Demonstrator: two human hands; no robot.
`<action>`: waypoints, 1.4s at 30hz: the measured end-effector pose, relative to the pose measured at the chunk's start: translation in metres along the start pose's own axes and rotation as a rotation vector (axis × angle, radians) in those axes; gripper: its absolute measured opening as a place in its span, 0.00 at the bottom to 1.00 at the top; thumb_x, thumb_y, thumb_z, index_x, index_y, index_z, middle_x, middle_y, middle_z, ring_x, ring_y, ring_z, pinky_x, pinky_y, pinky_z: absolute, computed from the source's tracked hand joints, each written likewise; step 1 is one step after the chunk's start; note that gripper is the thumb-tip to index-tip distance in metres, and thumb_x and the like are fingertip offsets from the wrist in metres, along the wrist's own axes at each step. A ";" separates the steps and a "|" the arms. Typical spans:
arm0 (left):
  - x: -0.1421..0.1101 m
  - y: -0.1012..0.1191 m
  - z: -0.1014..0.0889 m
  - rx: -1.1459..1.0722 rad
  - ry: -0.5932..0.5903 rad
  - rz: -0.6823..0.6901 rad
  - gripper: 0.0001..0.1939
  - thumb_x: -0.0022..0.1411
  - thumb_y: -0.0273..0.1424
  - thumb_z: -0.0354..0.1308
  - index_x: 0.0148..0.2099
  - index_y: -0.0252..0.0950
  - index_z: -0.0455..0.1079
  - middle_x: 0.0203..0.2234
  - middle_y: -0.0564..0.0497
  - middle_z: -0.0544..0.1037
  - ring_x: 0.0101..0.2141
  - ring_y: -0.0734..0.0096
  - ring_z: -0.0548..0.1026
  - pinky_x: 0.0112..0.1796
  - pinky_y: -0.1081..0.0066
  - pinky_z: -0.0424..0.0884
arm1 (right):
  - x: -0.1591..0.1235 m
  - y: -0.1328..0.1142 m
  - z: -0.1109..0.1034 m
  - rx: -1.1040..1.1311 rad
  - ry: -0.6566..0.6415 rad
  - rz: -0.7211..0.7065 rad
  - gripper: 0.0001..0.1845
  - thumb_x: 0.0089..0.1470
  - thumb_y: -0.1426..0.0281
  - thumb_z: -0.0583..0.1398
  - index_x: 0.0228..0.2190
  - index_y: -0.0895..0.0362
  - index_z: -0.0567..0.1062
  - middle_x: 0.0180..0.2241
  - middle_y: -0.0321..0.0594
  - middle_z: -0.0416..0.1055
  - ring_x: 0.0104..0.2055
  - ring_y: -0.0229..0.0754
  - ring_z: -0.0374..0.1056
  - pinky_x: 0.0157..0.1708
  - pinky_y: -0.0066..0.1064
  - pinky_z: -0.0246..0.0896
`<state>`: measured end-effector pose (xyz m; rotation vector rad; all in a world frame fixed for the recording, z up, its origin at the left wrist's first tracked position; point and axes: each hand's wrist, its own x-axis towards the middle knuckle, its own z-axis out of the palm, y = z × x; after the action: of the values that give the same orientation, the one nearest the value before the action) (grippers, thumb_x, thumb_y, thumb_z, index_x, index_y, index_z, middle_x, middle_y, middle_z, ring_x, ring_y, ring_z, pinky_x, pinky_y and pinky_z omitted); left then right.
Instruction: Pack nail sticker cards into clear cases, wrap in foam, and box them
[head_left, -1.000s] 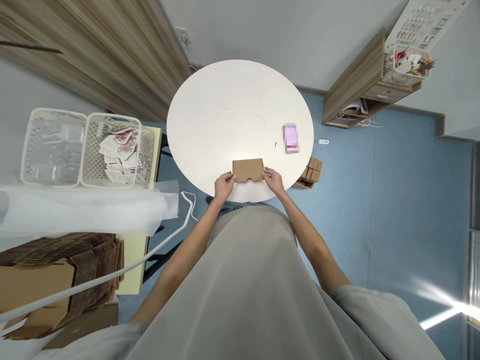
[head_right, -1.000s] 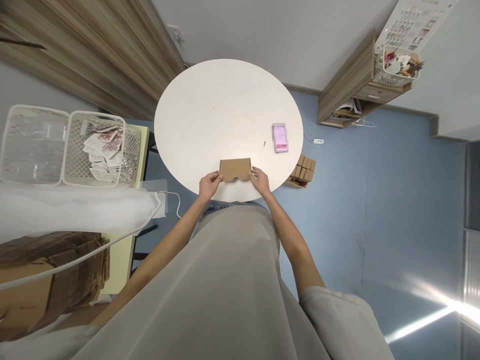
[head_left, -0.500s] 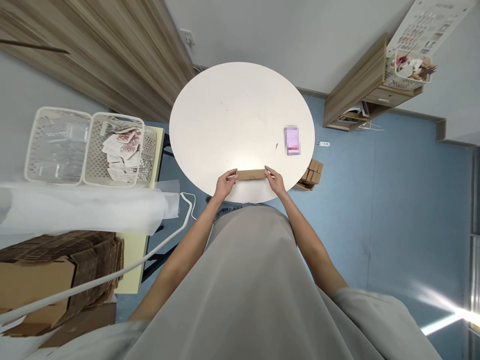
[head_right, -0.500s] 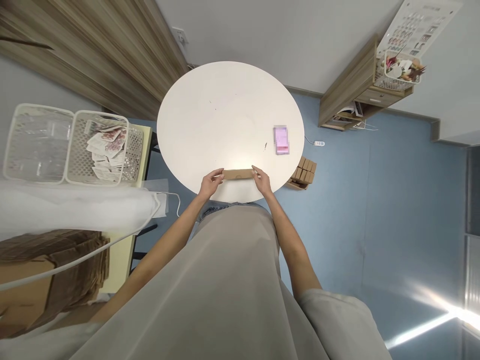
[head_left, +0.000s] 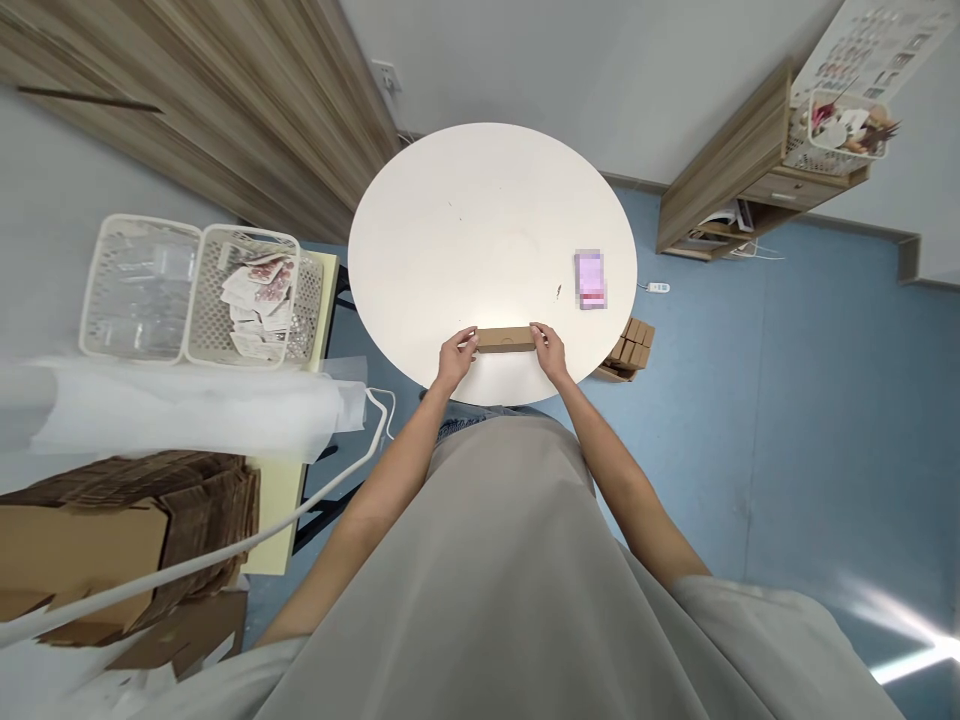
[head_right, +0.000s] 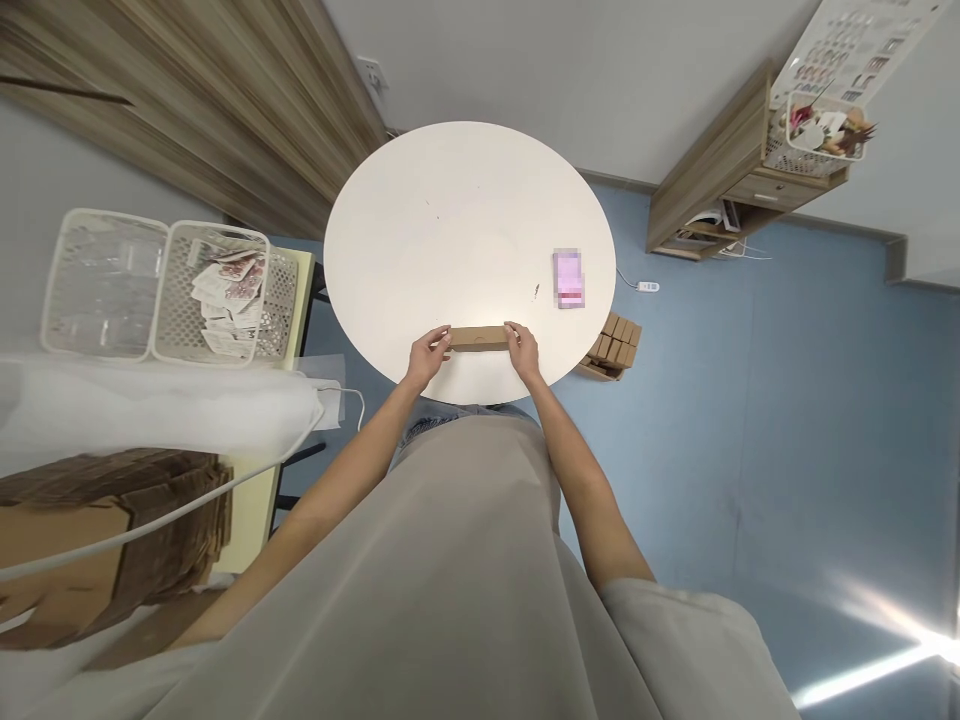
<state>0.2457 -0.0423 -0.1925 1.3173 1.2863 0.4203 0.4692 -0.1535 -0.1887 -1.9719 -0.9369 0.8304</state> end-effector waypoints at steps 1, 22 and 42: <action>-0.002 -0.001 0.001 -0.015 0.002 0.000 0.32 0.69 0.52 0.63 0.65 0.37 0.77 0.57 0.39 0.81 0.42 0.62 0.84 0.42 0.63 0.85 | -0.002 0.003 0.001 0.033 0.009 -0.006 0.35 0.76 0.45 0.48 0.59 0.56 0.80 0.61 0.52 0.78 0.64 0.50 0.72 0.62 0.40 0.67; -0.027 -0.014 -0.001 -0.002 0.005 0.033 0.25 0.67 0.42 0.67 0.62 0.36 0.78 0.50 0.39 0.84 0.40 0.62 0.84 0.49 0.59 0.82 | -0.033 0.021 0.009 0.207 0.075 0.056 0.22 0.72 0.57 0.60 0.56 0.55 0.84 0.61 0.46 0.80 0.65 0.49 0.75 0.67 0.40 0.67; -0.157 -0.112 0.050 -0.050 -0.057 -0.118 0.25 0.61 0.40 0.71 0.56 0.31 0.83 0.49 0.37 0.87 0.48 0.52 0.85 0.56 0.50 0.80 | -0.197 0.087 -0.005 0.600 0.135 0.525 0.19 0.53 0.66 0.74 0.46 0.58 0.86 0.50 0.46 0.86 0.53 0.50 0.82 0.59 0.47 0.76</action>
<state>0.1910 -0.2300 -0.2314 1.1961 1.2910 0.3282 0.3994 -0.3558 -0.2169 -1.7093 -0.0466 1.0933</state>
